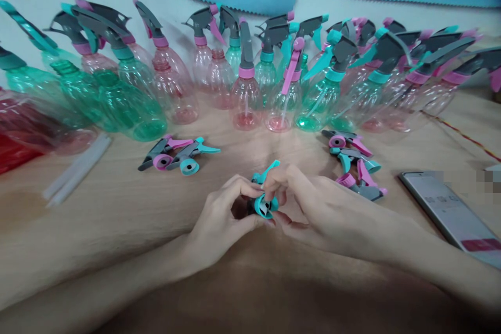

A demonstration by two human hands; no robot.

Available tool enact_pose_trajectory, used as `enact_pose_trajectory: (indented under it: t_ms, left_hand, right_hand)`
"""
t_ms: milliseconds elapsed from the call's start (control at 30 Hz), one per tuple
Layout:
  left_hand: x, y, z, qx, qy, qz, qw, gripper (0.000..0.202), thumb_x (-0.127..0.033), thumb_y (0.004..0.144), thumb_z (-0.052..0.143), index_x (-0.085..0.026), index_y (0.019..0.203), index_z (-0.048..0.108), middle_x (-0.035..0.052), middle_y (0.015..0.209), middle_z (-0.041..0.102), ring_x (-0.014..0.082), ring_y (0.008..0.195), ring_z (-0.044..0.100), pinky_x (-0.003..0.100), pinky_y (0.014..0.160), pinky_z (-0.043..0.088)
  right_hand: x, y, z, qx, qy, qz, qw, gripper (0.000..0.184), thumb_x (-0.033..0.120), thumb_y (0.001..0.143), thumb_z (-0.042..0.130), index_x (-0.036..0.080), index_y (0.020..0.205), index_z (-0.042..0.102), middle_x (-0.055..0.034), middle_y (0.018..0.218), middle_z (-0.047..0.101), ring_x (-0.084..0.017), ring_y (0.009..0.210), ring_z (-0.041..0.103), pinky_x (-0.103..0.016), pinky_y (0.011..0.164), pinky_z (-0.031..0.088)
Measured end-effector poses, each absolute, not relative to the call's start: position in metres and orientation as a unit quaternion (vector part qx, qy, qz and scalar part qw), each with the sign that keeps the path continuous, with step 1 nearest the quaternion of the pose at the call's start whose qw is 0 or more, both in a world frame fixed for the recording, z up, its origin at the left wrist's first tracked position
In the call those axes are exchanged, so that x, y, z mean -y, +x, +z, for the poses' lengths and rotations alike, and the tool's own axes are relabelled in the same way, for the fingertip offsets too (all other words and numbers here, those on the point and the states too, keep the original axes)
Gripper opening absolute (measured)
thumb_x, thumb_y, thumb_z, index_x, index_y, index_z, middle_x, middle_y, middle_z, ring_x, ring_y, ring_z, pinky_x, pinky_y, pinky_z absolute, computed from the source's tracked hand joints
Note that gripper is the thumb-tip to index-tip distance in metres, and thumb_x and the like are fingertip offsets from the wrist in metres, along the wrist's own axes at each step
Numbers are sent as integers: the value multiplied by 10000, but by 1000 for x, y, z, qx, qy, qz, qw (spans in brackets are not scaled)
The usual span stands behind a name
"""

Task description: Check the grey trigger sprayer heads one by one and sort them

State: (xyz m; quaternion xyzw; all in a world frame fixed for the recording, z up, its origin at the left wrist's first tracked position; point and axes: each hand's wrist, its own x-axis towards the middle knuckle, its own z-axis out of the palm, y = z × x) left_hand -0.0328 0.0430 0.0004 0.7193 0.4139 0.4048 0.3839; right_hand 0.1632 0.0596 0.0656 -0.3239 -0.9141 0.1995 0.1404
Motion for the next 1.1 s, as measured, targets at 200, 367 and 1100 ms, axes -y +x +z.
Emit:
enact_pose_trajectory:
  t_ms: [200,367,1100]
  left_hand:
    - [-42,-33,1,-423,730,387,372,220,-91,745,684,-214,872,554,-18,894,583,137,808,572,242,682,428]
    - [-41,-32,1,-422,723,400,373,226,-151,742,708,-220,889,550,-14,899,587,147,816,572,258,692,435]
    - [-42,-31,0,-412,710,411,397,289,-228,703,761,-218,918,568,18,931,599,174,850,592,290,707,482]
  right_hand:
    - [-60,158,59,915,-303,192,185,224,115,832,504,159,1033,414,-3,833,591,-101,628,560,-211,509,358]
    - [-56,161,65,909,-331,183,177,178,196,863,523,182,1002,414,15,796,599,-106,597,561,-212,451,309]
    - [-58,166,73,862,-402,266,156,174,191,840,523,237,986,441,62,721,617,-84,553,569,-199,458,356]
